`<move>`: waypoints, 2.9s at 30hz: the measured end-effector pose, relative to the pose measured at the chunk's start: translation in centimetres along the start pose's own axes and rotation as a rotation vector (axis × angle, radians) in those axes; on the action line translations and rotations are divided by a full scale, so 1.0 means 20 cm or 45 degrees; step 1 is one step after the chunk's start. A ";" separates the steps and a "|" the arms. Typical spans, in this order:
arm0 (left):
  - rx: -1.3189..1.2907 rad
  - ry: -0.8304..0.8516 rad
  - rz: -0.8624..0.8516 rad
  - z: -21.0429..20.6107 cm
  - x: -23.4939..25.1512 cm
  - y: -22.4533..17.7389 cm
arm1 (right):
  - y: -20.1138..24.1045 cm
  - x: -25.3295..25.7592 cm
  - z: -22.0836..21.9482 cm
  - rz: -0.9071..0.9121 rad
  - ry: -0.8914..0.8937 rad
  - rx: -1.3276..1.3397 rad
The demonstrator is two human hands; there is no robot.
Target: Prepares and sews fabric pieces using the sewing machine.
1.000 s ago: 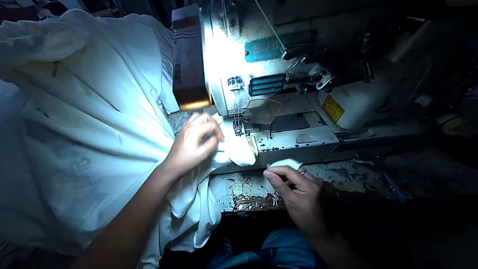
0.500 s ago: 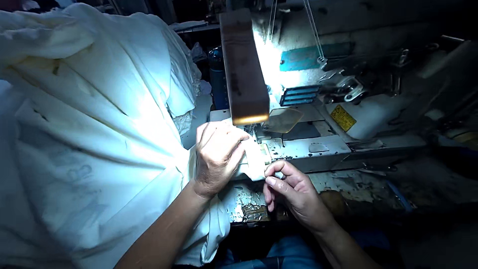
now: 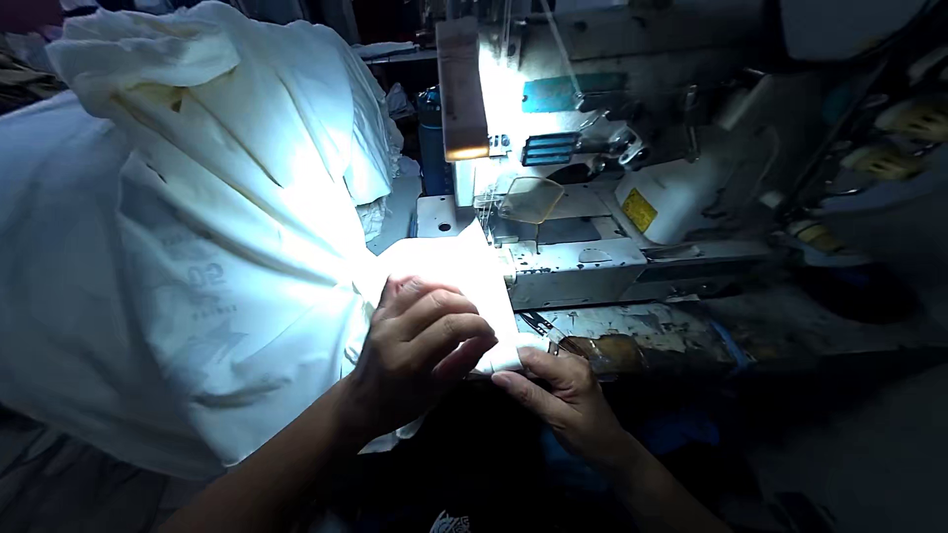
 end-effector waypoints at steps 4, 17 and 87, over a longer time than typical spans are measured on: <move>0.363 0.575 -0.192 -0.08 0.13 -0.04 | -0.02 0.00 -0.01 -0.022 -0.010 0.035; 0.748 1.096 -0.162 -0.11 0.42 0.38 | -0.43 -0.03 -0.06 -0.161 -0.085 -0.122; 0.505 0.570 -0.111 -0.09 0.15 0.20 | -0.34 0.06 -0.04 0.048 -0.137 -0.386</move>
Point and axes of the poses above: each hand's wrist, its own x-axis towards the middle knuckle, its own z-axis out of the back of the hand, y = z × x, the point moved 4 cm from there along x, towards the middle knuckle, and after that the axes turned 14 degrees about z, right-handed, at the moved point
